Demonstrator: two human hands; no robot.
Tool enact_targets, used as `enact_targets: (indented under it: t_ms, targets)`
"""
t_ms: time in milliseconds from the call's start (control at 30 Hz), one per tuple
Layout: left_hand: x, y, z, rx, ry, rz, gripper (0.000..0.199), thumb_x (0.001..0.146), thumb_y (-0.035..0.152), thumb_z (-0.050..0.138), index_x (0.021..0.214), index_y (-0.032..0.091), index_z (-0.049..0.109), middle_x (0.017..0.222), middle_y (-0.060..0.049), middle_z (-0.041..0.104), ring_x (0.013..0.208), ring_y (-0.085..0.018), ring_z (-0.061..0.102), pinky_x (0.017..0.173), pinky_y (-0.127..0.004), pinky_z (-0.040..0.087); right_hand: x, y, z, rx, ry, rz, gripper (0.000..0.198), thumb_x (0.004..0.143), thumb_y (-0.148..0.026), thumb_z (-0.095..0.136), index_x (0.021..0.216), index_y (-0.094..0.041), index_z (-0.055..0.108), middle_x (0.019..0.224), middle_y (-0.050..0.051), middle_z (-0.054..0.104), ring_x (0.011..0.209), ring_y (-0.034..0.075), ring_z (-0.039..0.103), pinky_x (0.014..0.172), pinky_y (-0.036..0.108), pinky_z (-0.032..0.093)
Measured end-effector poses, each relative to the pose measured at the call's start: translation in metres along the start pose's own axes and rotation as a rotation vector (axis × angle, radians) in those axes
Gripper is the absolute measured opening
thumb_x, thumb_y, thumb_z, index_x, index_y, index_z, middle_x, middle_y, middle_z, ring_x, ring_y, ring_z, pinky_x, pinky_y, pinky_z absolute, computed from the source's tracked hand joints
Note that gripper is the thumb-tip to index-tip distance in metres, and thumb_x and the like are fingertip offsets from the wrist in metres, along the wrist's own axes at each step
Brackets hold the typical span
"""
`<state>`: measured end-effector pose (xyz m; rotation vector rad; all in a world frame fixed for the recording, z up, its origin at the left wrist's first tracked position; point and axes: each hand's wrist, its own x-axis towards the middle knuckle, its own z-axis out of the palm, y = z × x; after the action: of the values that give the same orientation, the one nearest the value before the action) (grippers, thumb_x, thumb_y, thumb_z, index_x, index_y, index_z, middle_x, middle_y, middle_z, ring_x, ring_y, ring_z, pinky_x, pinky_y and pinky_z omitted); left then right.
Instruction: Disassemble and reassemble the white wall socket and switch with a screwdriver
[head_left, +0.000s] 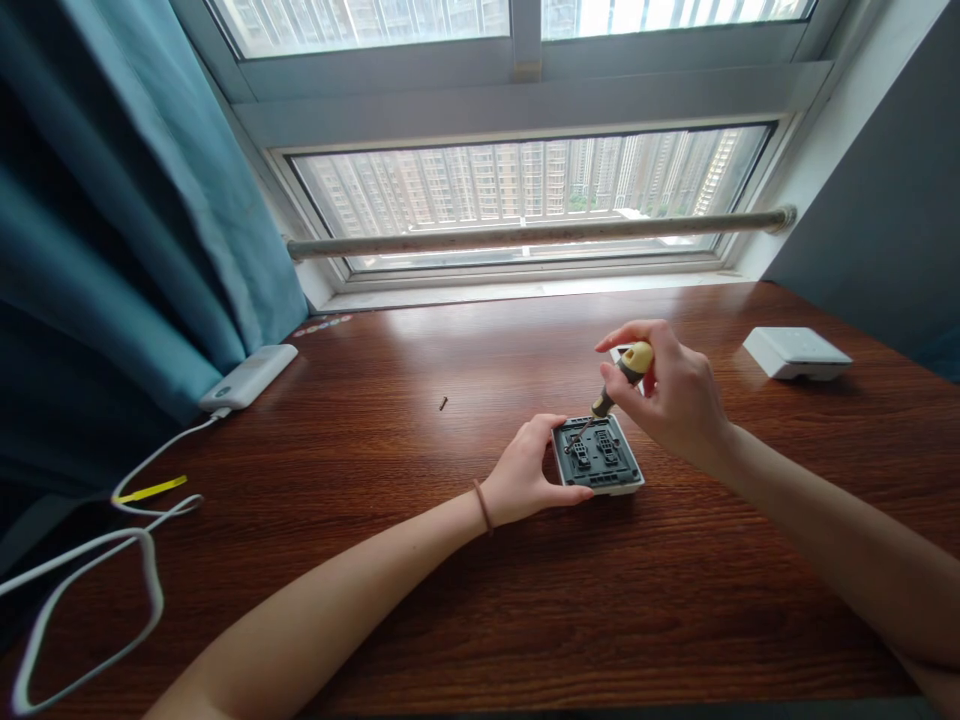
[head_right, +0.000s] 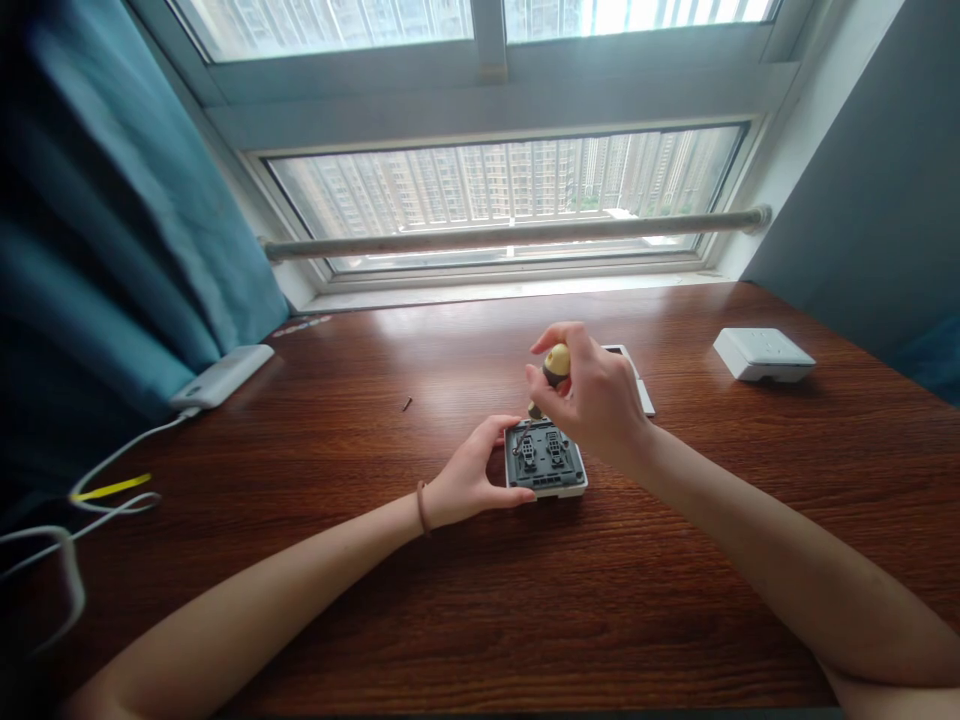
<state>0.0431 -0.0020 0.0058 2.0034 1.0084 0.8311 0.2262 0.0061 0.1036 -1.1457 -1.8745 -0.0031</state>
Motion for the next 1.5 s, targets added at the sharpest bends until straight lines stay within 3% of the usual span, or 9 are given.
enact_targets:
  t_ms: [233, 400, 500, 633, 733, 933, 1133, 1333, 1500]
  targets:
    - [0.0, 0.002, -0.002, 0.003, -0.008, 0.002, 0.08, 0.056, 0.043, 0.077, 0.123, 0.021, 0.04, 0.12, -0.01, 0.048, 0.112, -0.028, 0.047, 0.097, -0.045, 0.039, 0.013, 0.005, -0.02, 0.533, -0.443, 0.086, 0.027, 0.084, -0.03, 0.054, 0.107, -0.02, 0.044, 0.094, 0.003, 0.058, 0.054, 0.005, 0.051, 0.048, 0.02, 0.045]
    - [0.0, 0.004, -0.002, -0.022, -0.008, 0.01, 0.078, 0.056, 0.043, 0.077, 0.122, 0.022, 0.041, 0.119, -0.01, 0.049, 0.111, -0.028, 0.048, 0.096, -0.045, 0.039, 0.022, 0.013, -0.045, 0.707, -0.795, 0.12, 0.039, 0.088, -0.026, 0.046, 0.125, -0.022, 0.035, 0.116, 0.01, 0.054, 0.07, 0.011, 0.06, 0.064, 0.028, 0.054]
    - [0.0, 0.003, -0.001, -0.022, -0.005, 0.0, 0.078, 0.056, 0.043, 0.077, 0.122, 0.022, 0.04, 0.118, -0.01, 0.049, 0.11, -0.028, 0.049, 0.096, -0.045, 0.04, 0.023, 0.012, -0.044, 0.581, -0.706, 0.149, 0.04, 0.085, -0.03, 0.052, 0.122, -0.019, 0.041, 0.098, 0.008, 0.063, 0.062, 0.012, 0.062, 0.059, 0.029, 0.054]
    - [0.0, 0.001, 0.0, -0.007, -0.003, -0.001, 0.079, 0.056, 0.043, 0.078, 0.122, 0.022, 0.04, 0.121, -0.01, 0.048, 0.113, -0.029, 0.047, 0.098, -0.045, 0.038, 0.018, 0.009, -0.026, 0.178, -0.304, 0.172, 0.028, 0.076, -0.039, 0.062, 0.092, -0.015, 0.058, 0.06, 0.001, 0.061, 0.045, 0.012, 0.055, 0.046, 0.027, 0.046]
    - [0.0, 0.001, -0.001, 0.01, -0.004, 0.004, 0.08, 0.055, 0.042, 0.078, 0.123, 0.021, 0.041, 0.121, -0.011, 0.048, 0.113, -0.029, 0.047, 0.099, -0.045, 0.038, 0.014, 0.009, -0.014, 0.048, -0.12, 0.111, 0.029, 0.075, -0.036, 0.064, 0.095, -0.016, 0.06, 0.071, 0.005, 0.066, 0.048, 0.012, 0.054, 0.051, 0.029, 0.047]
    - [0.0, 0.002, -0.001, 0.0, 0.001, 0.013, 0.08, 0.055, 0.042, 0.078, 0.123, 0.022, 0.041, 0.121, -0.01, 0.048, 0.113, -0.029, 0.047, 0.098, -0.045, 0.038, 0.014, 0.005, -0.019, 0.556, -0.344, 0.157, 0.043, 0.079, -0.024, 0.059, 0.12, -0.022, 0.049, 0.104, 0.006, 0.062, 0.048, 0.006, 0.052, 0.041, 0.022, 0.048]
    - [0.0, 0.002, -0.001, -0.046, 0.007, -0.002, 0.08, 0.053, 0.039, 0.079, 0.123, 0.023, 0.044, 0.12, -0.01, 0.05, 0.112, -0.03, 0.048, 0.097, -0.048, 0.038, 0.023, 0.011, -0.044, 0.763, -0.715, 0.139, 0.049, 0.082, -0.023, 0.053, 0.13, -0.025, 0.04, 0.116, 0.008, 0.058, 0.064, 0.011, 0.063, 0.059, 0.029, 0.056]
    - [0.001, 0.003, -0.001, -0.038, 0.003, -0.007, 0.08, 0.054, 0.04, 0.079, 0.123, 0.022, 0.043, 0.121, -0.01, 0.049, 0.112, -0.03, 0.047, 0.097, -0.047, 0.038, 0.014, 0.004, -0.026, 0.236, -0.238, 0.173, 0.023, 0.073, -0.035, 0.066, 0.087, -0.018, 0.061, 0.064, 0.0, 0.063, 0.046, 0.01, 0.055, 0.044, 0.024, 0.047]
    - [0.001, 0.004, -0.002, -0.072, 0.006, -0.015, 0.079, 0.052, 0.039, 0.08, 0.121, 0.023, 0.046, 0.12, -0.01, 0.05, 0.111, -0.03, 0.048, 0.097, -0.047, 0.039, 0.01, 0.0, -0.017, 0.433, -0.247, 0.168, 0.045, 0.077, -0.026, 0.062, 0.12, -0.023, 0.05, 0.099, 0.005, 0.064, 0.049, 0.007, 0.055, 0.043, 0.023, 0.049]
